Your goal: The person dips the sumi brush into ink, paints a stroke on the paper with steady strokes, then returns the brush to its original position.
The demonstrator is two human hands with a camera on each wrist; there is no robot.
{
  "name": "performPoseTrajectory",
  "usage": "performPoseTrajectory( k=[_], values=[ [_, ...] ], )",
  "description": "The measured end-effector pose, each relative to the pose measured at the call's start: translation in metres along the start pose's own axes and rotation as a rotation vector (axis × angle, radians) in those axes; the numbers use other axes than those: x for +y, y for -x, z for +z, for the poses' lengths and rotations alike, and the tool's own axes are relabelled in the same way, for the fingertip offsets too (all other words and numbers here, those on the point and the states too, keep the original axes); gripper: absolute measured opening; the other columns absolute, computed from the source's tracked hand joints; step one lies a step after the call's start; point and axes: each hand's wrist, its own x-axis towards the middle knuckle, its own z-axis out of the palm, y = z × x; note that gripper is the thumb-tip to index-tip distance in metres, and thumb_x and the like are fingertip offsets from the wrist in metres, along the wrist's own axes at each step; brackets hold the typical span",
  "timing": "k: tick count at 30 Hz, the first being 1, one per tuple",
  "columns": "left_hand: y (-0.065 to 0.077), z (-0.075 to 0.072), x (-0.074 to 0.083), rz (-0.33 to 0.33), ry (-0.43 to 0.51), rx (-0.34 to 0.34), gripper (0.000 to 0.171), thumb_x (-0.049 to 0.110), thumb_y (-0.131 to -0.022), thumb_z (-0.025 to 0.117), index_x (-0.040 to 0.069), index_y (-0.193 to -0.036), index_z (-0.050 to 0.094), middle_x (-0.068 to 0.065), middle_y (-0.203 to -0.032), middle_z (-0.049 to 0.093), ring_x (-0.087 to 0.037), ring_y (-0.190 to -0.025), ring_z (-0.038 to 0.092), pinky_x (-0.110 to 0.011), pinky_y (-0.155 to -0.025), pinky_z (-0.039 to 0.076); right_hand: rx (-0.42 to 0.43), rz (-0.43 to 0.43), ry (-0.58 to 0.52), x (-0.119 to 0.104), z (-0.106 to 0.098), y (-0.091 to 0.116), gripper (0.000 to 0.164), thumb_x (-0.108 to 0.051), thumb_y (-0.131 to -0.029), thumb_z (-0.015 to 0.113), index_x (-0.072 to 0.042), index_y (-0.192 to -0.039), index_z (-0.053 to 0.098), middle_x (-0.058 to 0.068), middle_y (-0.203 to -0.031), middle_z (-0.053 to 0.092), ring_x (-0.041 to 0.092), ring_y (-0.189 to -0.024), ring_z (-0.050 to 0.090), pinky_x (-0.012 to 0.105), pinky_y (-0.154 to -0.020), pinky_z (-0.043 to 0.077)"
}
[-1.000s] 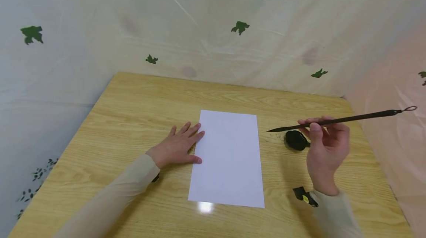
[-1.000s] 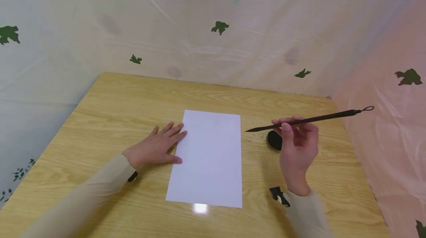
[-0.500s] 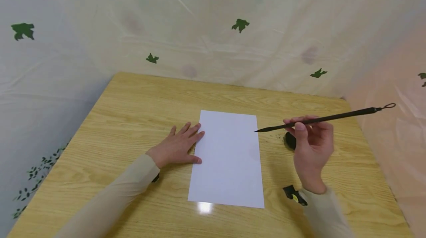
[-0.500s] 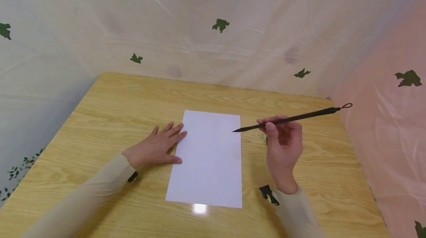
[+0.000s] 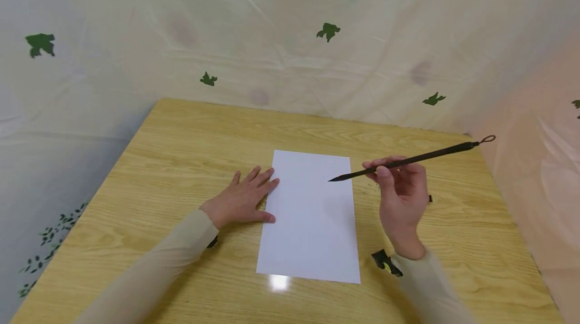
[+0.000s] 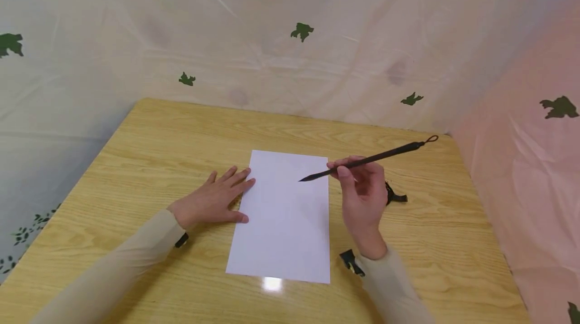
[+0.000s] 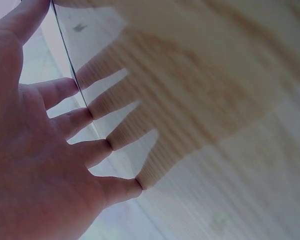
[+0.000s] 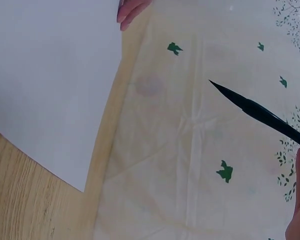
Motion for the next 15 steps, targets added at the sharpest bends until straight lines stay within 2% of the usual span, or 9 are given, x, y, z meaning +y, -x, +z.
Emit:
performPoseTrajectory(
  k=[15],
  values=[
    [-0.003, 0.004, -0.001, -0.006, -0.007, -0.003, 0.096, 0.063, -0.092, 0.069, 0.016, -0.165, 0.029, -0.009, -0.173, 0.014, -0.04, -0.158, 0.004, -0.075, -0.116, 0.011, -0.126, 0.053, 0.097, 0.017, 0.019, 0.008, 0.035, 0.003, -0.098, 0.067, 0.026, -0.112, 0.045, 0.016, -0.102, 0.071, 0.024, -0.095, 0.076, 0.03, -0.082, 0.06]
  ],
)
